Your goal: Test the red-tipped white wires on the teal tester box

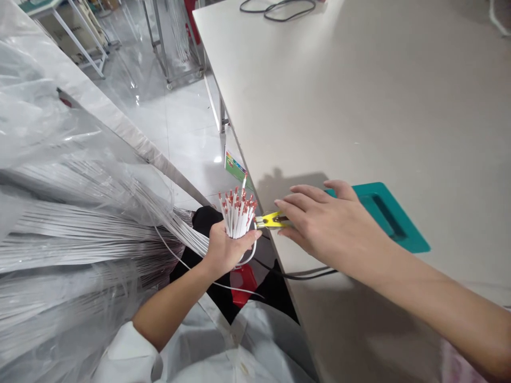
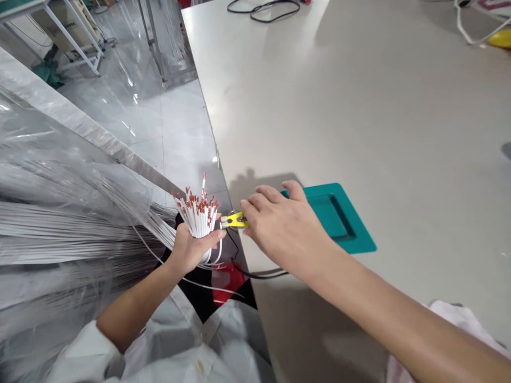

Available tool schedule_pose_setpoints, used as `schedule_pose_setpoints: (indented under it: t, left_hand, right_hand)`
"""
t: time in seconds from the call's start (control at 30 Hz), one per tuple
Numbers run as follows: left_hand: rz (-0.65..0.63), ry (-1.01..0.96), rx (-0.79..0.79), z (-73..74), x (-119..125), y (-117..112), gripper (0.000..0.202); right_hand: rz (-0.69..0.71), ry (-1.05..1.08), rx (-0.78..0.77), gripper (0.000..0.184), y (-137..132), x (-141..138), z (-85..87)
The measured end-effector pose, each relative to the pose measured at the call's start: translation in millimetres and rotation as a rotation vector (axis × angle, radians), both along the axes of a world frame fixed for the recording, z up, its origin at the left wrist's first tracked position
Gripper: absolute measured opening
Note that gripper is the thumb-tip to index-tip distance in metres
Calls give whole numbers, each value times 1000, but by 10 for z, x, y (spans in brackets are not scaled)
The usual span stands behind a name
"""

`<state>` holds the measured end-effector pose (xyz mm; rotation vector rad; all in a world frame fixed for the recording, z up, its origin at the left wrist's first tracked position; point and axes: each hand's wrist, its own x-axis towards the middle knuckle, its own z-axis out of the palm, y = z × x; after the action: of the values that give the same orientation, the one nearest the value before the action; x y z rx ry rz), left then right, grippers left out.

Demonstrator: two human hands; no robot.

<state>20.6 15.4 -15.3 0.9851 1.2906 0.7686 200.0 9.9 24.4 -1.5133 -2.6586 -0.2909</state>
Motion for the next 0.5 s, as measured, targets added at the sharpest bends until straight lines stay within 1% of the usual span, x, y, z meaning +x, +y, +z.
schedule_pose_setpoints:
  t: [0.13,0.33,0.47,0.5]
  left_hand:
    - [16,10,-1,-30,-11,-11,29]
    - [22,9,6,-37,-81,-55,28]
    - [55,10,-18,-33,-158,-104,28]
    - [60,9,-15,-28,-180,-115,26]
  right_hand:
    - [-16,-8,-11,35,-25,-24,-30]
    - [-22,-29,-1,44,-33,-27,-63]
    - [18,65,57,54,-56,-27,-32]
    - [35,99,83,54,-74,-43,-19]
